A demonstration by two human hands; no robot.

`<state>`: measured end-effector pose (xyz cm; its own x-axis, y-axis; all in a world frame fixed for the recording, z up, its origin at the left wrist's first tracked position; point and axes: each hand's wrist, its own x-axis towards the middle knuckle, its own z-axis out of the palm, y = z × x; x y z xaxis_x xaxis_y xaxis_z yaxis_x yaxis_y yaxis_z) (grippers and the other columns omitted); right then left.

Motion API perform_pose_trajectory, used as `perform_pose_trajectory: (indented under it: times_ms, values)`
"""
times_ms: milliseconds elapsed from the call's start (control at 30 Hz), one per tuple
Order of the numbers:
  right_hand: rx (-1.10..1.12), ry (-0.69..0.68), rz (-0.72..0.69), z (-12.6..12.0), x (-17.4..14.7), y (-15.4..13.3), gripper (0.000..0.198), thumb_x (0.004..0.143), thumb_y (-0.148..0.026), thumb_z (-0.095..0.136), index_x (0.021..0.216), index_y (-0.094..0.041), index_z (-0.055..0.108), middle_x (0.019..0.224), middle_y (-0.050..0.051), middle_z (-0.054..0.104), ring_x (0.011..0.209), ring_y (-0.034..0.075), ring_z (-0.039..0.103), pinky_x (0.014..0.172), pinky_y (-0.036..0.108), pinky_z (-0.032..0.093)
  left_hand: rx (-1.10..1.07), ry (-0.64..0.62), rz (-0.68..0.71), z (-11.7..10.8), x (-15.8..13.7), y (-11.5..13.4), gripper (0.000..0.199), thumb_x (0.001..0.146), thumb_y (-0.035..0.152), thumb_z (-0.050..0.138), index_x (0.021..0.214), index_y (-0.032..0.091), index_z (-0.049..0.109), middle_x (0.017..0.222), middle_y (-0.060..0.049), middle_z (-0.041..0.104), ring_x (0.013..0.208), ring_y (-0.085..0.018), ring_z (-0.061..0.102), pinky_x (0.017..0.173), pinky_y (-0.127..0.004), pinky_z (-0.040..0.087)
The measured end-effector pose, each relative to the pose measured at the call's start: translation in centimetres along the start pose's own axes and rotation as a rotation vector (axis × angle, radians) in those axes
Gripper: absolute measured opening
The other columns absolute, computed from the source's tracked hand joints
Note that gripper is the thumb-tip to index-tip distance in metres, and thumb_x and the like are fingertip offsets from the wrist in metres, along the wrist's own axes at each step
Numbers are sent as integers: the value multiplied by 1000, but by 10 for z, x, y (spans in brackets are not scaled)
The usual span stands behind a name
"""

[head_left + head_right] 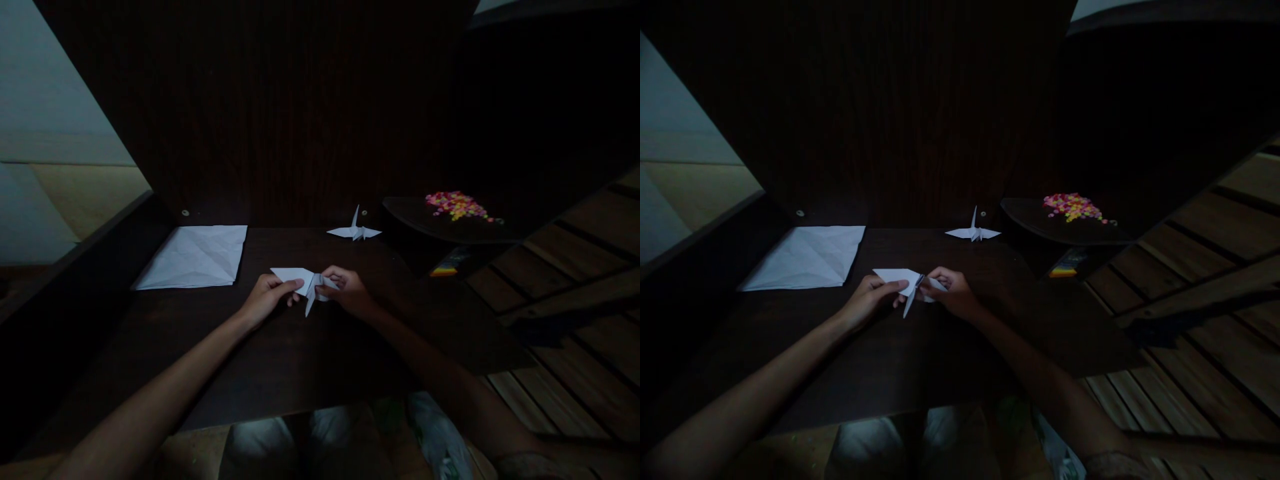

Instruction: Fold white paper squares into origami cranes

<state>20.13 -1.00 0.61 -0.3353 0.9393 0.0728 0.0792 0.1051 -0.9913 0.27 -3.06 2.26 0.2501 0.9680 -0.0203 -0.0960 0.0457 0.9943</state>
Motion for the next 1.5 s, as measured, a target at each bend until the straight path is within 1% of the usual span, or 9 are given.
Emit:
perform_pose_trajectory:
  times_ms: [100, 200, 433, 633, 800, 933, 1167, 1333, 1500]
  values:
    - [-38, -108, 50, -2, -3, -6, 38, 64, -48, 75, 75, -15, 62, 73, 2, 65, 67, 14, 59, 61, 26, 46, -8, 25, 30, -8, 3, 1, 22, 67, 32, 75, 77, 12, 73, 74, -7, 70, 65, -17, 62, 61, -27, 49]
    - [-39, -176, 76, -5, -3, -9, 40, 64, -50, 75, 75, -14, 64, 71, 2, 65, 65, 14, 59, 60, 25, 44, 45, 34, 61, -18, 6, 2, 28, 62, 27, 79, 88, 16, 74, 84, -6, 72, 74, -19, 65, 66, -27, 50]
    - [-45, -319, 125, -11, -1, -11, 42, 65, -52, 73, 77, -12, 66, 69, 1, 64, 61, 12, 57, 57, 23, 41, 150, -271, -105, -30, 6, 13, 25, 62, 23, 79, 84, 15, 71, 71, -6, 72, 62, -16, 66, 60, -26, 50]
    - [-51, -392, 136, -6, -3, -9, 34, 64, -40, 77, 80, -12, 67, 74, 2, 67, 65, 12, 60, 61, 23, 43, 211, -468, -224, -23, 1, 10, 19, 66, 28, 78, 74, 13, 70, 66, -3, 69, 54, -11, 61, 50, -19, 44]
    - [-85, -422, 119, -4, -3, -4, 34, 63, -39, 77, 79, -11, 67, 73, 2, 68, 64, 13, 61, 58, 22, 45, 202, -622, -339, -17, -3, 3, 28, 71, 38, 74, 75, 12, 66, 65, -4, 67, 52, -12, 62, 53, -22, 51]
    - [-60, -460, 172, -6, -3, -1, 37, 64, -42, 77, 81, -11, 66, 72, 2, 68, 60, 13, 61, 54, 23, 48, 209, -654, -318, -17, -2, 0, 32, 69, 40, 76, 74, 11, 62, 66, -3, 66, 53, -11, 61, 53, -23, 52]
    - [-7, -501, 219, -5, -5, -3, 37, 63, -42, 78, 79, -12, 64, 71, 1, 68, 57, 13, 63, 51, 24, 51, 262, -709, -229, -16, -2, 1, 31, 81, 41, 65, 79, 10, 61, 61, -2, 63, 48, -8, 54, 45, -18, 44]
    - [-40, -543, 168, -4, -6, -5, 36, 73, -47, 70, 78, -12, 62, 64, 2, 68, 50, 11, 61, 44, 19, 43, 260, -670, -213, -17, -3, 0, 32, 83, 42, 62, 84, 10, 60, 62, 0, 60, 45, -5, 47, 40, -15, 34]
    - [-60, -581, 121, -7, -6, -7, 39, 79, -50, 63, 79, -11, 62, 62, 3, 67, 45, 9, 58, 43, 17, 39, 295, -656, -160, -20, -1, 1, 32, 84, 43, 60, 81, 11, 58, 63, 1, 56, 46, -5, 44, 42, -16, 33]
